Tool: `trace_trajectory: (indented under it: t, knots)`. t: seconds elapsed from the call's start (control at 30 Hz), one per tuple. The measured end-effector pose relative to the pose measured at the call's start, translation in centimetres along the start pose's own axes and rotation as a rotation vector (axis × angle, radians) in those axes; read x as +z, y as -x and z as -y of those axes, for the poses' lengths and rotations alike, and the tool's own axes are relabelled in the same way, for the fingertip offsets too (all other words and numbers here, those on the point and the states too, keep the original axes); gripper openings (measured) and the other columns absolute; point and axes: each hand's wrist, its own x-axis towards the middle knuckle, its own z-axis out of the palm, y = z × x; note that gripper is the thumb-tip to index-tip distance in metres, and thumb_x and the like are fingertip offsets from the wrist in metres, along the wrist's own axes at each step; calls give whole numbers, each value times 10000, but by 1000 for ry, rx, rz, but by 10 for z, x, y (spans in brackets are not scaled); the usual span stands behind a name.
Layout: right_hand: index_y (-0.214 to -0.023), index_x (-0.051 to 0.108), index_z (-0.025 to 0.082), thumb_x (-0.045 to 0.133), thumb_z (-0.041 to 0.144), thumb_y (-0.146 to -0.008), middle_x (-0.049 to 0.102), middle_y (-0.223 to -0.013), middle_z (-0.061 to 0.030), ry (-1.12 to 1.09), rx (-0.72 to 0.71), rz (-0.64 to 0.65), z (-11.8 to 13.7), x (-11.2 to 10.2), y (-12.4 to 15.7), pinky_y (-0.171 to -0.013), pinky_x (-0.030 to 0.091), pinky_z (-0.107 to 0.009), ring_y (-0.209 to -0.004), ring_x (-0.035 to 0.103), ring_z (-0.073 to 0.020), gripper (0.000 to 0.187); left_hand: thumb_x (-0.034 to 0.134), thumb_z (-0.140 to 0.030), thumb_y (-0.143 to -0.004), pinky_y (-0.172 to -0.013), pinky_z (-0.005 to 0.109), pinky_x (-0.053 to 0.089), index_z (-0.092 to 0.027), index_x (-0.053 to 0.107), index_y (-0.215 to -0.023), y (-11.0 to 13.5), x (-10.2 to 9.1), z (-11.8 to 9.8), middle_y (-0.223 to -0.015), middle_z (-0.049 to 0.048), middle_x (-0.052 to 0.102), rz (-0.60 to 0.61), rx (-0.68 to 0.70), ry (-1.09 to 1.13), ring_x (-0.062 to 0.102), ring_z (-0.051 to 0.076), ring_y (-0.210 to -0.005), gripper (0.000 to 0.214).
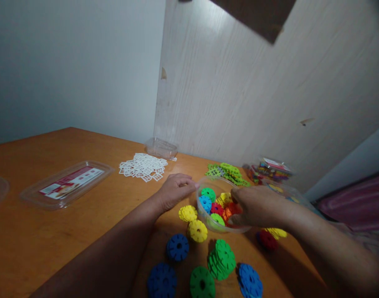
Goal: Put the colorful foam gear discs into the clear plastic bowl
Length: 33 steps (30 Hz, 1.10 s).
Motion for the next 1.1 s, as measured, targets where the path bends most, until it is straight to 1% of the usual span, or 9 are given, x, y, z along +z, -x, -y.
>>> trace_trajectory:
  t: [0.13,0.3,0.43,0.5,0.67,0.8,0.97,1.03,1.1]
  knots:
    - [-1041,707,219,675,633,-726,752,-957,-119,-64,-29,29,-1,-2,2,-594,392,-308,-821,697,-289,521,616,-491,-868,-965,379,488,-239,811,-821,1,0,1,-1007,52,756,-5,-18,-6,662,235,-1030,322]
    - [-1066,698,210,650,714,-710,748,-963,-116,-78,15,42,-2,-7,5,-579,372,-309,-824,690,-301,619,651,-469,-852,-1040,397,464,-252,822,-877,1,1,2,-1150,71,742,-13,-50,-2,655,240,-1113,278]
    - [-1039,708,242,654,664,-722,747,-935,-81,-84,1,43,-1,-7,5,-560,349,-300,-792,682,-275,531,651,-471,-861,-1074,430,437,-268,820,-926,2,0,2,-1205,79,730,8,-49,-8,635,248,-1163,273]
    - [-1005,713,245,658,648,-723,744,-914,-72,-86,-18,43,-1,-7,6,-552,339,-299,-775,674,-266,496,637,-477,-873,-1079,439,430,-278,819,-934,2,0,2,-1218,77,724,30,-32,-17,622,252,-1185,276]
    - [-993,716,229,684,639,-712,739,-902,-89,-88,-6,42,-3,-8,8,-559,347,-301,-782,679,-278,498,607,-504,-895,-1086,443,418,-293,820,-945,2,-2,4,-1224,71,718,80,0,-40,611,257,-1198,304]
    - [-968,715,234,708,592,-708,743,-885,-84,-83,-22,32,-3,-6,7,-557,333,-294,-783,685,-279,442,609,-506,-892,-1102,447,402,-298,821,-929,2,-2,4,-1228,59,716,67,-10,-58,597,262,-1220,299]
    - [-1023,708,248,633,667,-761,743,-920,-83,-128,1,4,-8,-7,10,-563,324,-300,-796,673,-278,499,623,-485,-881,-1085,433,428,-282,823,-923,3,-1,1,-1210,65,721,52,-31,-26,615,257,-1193,287]
    - [-1034,703,253,600,608,-818,738,-897,-72,-166,14,-27,-14,-8,13,-573,328,-302,-784,663,-258,429,631,-482,-875,-1082,440,432,-280,822,-919,3,-1,0,-1215,71,719,49,-31,-20,615,257,-1193,282]
    - [-1014,697,250,586,493,-854,724,-850,-56,-203,31,-70,-22,-8,18,-575,330,-296,-746,644,-224,311,644,-486,-864,-1079,447,437,-274,820,-931,3,-1,-1,-1215,79,720,38,-37,-12,617,259,-1189,284]
